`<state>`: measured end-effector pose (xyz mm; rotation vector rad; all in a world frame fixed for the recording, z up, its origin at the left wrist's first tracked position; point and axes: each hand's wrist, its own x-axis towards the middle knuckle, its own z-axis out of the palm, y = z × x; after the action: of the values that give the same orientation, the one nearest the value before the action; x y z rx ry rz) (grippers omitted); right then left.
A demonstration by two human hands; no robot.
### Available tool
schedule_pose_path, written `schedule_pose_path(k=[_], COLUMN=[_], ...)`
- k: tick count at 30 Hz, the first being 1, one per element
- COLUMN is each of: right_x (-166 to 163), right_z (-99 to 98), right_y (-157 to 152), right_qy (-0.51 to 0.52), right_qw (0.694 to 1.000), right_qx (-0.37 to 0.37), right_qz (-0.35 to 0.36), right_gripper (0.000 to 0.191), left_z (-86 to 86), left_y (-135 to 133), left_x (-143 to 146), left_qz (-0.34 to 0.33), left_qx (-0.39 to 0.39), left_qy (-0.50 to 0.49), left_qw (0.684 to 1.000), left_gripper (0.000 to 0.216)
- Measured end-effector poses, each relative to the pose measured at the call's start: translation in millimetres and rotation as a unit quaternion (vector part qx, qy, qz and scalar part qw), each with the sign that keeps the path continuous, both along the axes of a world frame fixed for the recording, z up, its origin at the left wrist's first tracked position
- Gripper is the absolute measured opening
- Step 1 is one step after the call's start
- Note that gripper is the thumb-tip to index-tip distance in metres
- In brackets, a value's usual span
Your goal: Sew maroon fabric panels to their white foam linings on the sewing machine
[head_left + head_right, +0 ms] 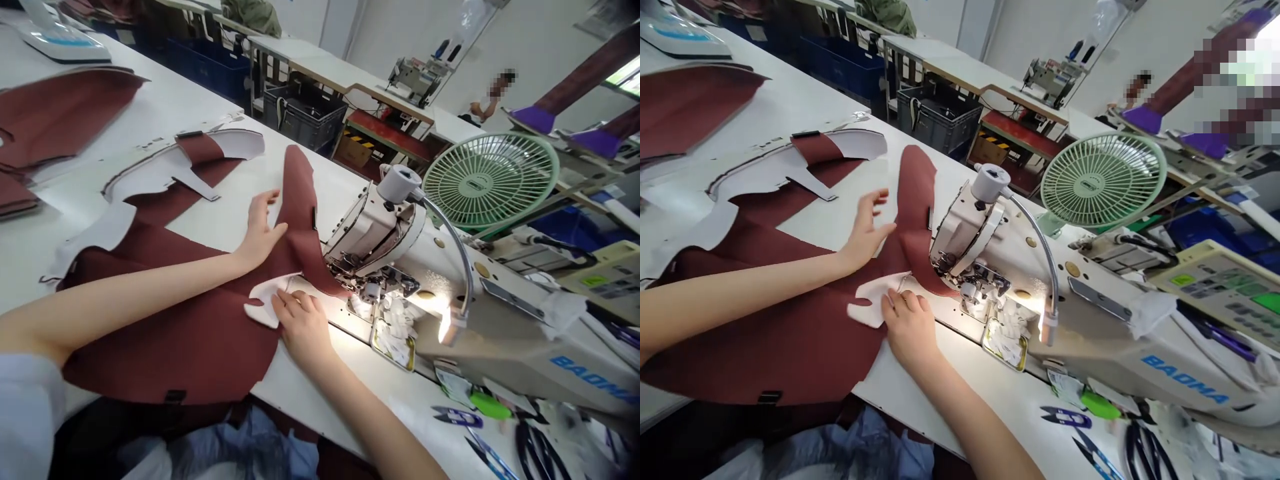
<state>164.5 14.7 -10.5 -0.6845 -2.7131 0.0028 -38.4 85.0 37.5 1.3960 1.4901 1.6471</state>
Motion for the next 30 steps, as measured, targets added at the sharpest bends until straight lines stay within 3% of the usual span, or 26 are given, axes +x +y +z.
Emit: schedule_pose_path(k=[1, 2, 3, 5, 9, 13, 16, 20, 25, 30], right_x=[-4, -7, -10, -15, -16, -14, -12, -12, -5, 21], right_z=[-0.5, -0.9, -1.1, -1.3, -2.0, -4.8, -5.3, -1.2, 3.6, -0.1], right_y=[-3, -6, -9, -14, -20, -22, -21, -19, -13, 1], right_qy=[-0.008, -0.018, -0.029, -0.051, -0.073, -0.044, -0.032, -0.032, -0.044, -0.022], right_qw=[1.000, 1.000, 0.999, 0.998, 0.997, 0.999, 0.999, 0.999, 0.999, 1.000], right_qx=[0.010, 0.018, 0.024, 0.028, 0.016, 0.022, 0.008, -0.006, -0.016, -0.017], right_qz=[0.005, 0.011, 0.013, 0.012, 0.000, -0.001, 0.005, -0.001, 0.005, -0.007], right_gripper=[0.043, 0.041, 0.039, 0.035, 0.033, 0.041, 0.040, 0.041, 0.032, 0.038], left_z=[7.8, 14.3, 19.2, 23.2, 16.7, 4.2, -10.3, -30.2, -40.8, -41.1], left_y=[-10, -18, -26, -34, -34, -31, -39, -54, -44, -8], left_x=[0, 0, 2, 9, 14, -7, -32, -50, -40, -16], left_qz=[-0.044, -0.118, -0.197, -0.307, -0.300, -0.286, -0.247, -0.183, -0.317, -0.376], left_qx=[0.070, 0.131, 0.174, 0.187, 0.128, 0.175, 0.203, 0.251, 0.229, 0.133], left_qy=[0.119, 0.235, 0.332, 0.446, 0.563, 0.635, 0.636, 0.579, 0.466, 0.296], left_qw=[0.989, 0.956, 0.906, 0.820, 0.759, 0.696, 0.703, 0.754, 0.794, 0.868], left_gripper=[0.047, 0.038, 0.030, 0.025, 0.035, 0.027, 0.018, 0.018, 0.029, 0.035])
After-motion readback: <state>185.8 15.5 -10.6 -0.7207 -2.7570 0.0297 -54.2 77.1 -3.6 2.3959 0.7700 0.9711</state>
